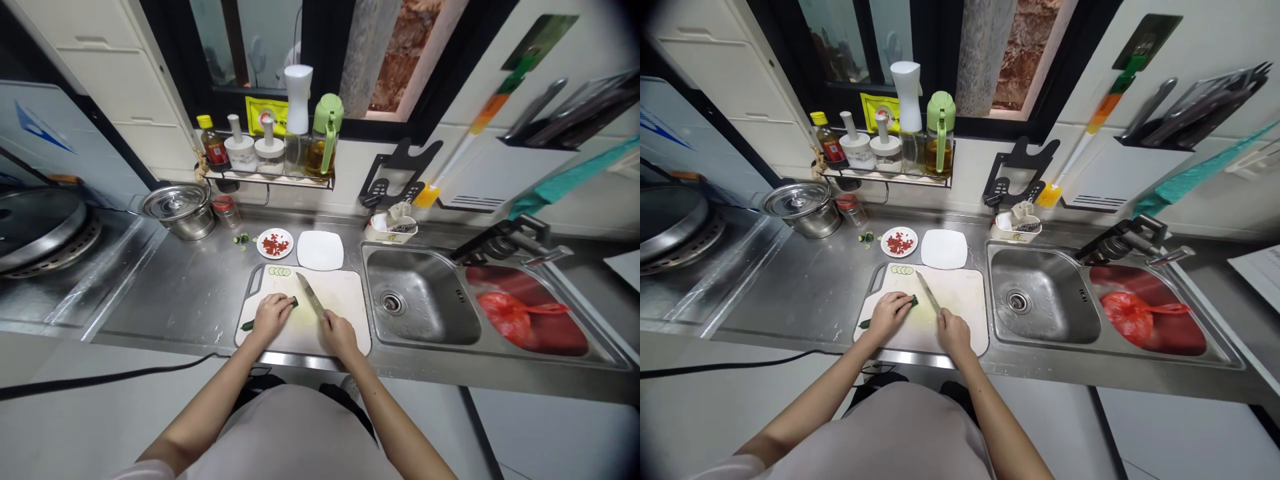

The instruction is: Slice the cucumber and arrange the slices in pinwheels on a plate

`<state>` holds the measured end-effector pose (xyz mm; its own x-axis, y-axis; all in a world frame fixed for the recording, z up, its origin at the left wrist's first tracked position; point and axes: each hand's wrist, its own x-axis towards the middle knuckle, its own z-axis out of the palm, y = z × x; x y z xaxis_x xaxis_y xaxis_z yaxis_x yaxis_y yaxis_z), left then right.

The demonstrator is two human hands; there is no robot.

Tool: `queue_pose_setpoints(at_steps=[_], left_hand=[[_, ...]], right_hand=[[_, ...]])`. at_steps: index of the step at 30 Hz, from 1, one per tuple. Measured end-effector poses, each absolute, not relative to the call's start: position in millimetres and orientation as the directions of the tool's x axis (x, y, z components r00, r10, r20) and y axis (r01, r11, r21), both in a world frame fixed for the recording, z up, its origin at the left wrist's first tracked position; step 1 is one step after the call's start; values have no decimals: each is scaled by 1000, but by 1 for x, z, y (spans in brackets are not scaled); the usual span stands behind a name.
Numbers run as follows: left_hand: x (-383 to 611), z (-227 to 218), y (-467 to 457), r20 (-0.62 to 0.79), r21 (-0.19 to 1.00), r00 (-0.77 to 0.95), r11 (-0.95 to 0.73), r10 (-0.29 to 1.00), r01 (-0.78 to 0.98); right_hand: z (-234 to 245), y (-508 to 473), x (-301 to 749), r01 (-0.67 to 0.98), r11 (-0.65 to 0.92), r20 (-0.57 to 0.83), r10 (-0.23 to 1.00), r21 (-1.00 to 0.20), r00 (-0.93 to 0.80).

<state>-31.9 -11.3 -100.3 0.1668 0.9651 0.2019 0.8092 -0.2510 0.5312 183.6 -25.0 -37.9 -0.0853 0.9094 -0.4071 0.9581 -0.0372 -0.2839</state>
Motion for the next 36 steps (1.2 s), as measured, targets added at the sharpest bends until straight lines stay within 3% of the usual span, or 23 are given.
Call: queue_pose_setpoints(at_steps=[18, 36], left_hand=[[-34, -110, -8, 209, 473, 237, -310, 949, 825], [-31, -108, -9, 208, 463, 224, -298, 952, 835]], right_hand=[[-30, -28, 160, 953, 44, -474, 860, -298, -188], [-27, -33, 152, 959, 27, -489, 856, -282, -168]])
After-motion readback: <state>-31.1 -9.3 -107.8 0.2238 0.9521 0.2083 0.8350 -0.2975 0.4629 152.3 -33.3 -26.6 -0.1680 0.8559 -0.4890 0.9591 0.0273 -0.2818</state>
